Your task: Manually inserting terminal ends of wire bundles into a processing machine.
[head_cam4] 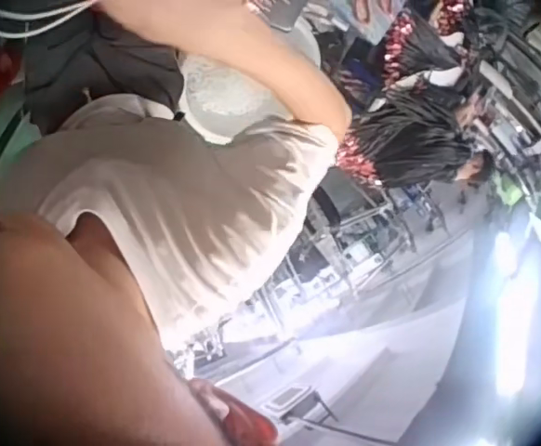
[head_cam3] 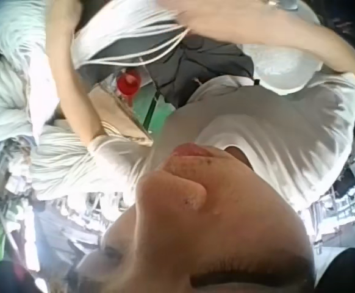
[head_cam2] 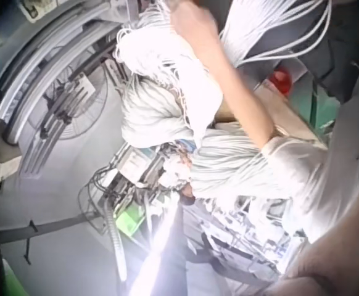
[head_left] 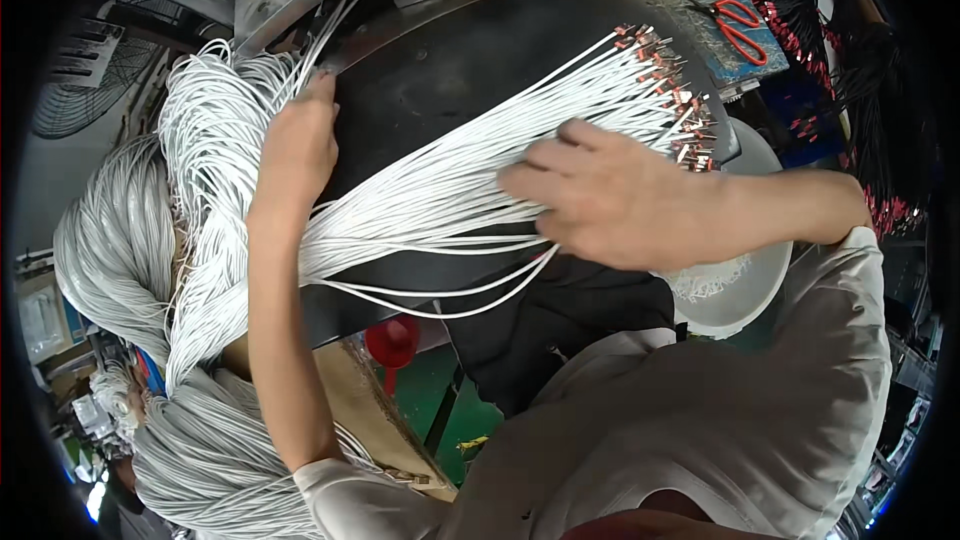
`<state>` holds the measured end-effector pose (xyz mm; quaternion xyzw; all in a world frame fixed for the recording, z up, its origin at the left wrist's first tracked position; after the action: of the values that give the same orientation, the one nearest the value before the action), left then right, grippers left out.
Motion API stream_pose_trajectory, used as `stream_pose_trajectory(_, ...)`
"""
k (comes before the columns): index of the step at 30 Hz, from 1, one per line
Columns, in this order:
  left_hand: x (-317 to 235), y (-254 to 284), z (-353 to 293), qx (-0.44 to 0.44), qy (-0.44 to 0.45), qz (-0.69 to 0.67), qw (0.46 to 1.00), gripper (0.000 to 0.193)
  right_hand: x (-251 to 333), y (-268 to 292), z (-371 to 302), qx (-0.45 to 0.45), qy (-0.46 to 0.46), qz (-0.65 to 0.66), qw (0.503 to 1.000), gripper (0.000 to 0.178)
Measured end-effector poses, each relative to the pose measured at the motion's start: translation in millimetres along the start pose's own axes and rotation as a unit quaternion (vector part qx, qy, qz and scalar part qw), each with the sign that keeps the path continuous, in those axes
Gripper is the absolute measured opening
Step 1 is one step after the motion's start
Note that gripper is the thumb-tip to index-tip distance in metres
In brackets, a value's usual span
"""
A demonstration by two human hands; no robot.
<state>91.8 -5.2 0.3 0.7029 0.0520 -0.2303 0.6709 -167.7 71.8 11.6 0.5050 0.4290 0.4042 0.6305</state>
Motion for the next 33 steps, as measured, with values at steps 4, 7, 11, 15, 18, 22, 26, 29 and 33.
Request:
stream_pose_trajectory(4, -27, 23, -21, 0.126, -0.022, -0.05, 0.99, 0.057, -35, 29, -41, 0.037, -0.029, -0.027, 0.999, 0.016)
stream_pose_trajectory(7, -54, 34, -64, 0.159, -0.068, -0.084, 0.981, 0.058, -90, 43, -65, 0.092, -0.163, -0.017, 0.982, 0.013)
stream_pose_trajectory(11, -49, 35, -58, 0.141, -0.104, -0.038, 0.984, 0.04, -142, 61, -58, 0.255, -0.201, 0.099, 0.941, 0.021)
stream_pose_trajectory(15, -42, 32, -58, 0.08, -0.119, -0.069, 0.987, 0.024, -145, 69, -27, 0.185, 0.0, 0.133, 0.974, 0.05)
stream_pose_trajectory(18, -43, 31, -56, 0.013, -0.126, -0.125, 0.984, 0.018, -122, 21, 7, -0.035, -0.038, 0.29, 0.956, 0.034)
stream_pose_trajectory(22, -19, 43, -70, -0.131, -0.05, -0.258, 0.956, 0.016, -103, 24, 52, 0.131, -0.131, 0.421, 0.888, 0.037)
stream_pose_trajectory(26, -8, 40, -70, -0.22, 0.013, -0.386, 0.896, 0.017, -144, 44, 21, 0.327, -0.236, 0.371, 0.836, 0.052)
stream_pose_trajectory(29, -14, 28, -56, -0.162, -0.006, -0.371, 0.914, 0.019, -174, 54, -12, 0.301, -0.211, 0.472, 0.802, 0.049)
stream_pose_trajectory(33, 7, 38, -41, -0.107, 0.076, -0.651, 0.748, 0.019, -167, 69, -32, 0.272, -0.236, 0.516, 0.777, 0.044)
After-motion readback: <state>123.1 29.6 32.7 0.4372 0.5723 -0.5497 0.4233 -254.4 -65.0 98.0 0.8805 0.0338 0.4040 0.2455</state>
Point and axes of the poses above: each hand's wrist, its own z-axis towards the middle knuckle, its own y-axis out of the back of the hand, x = y × z, the point moved 2 cm from there along z, towards the middle knuckle, and after that the axes turned 9 degrees about -z, right-handed, at the moved point
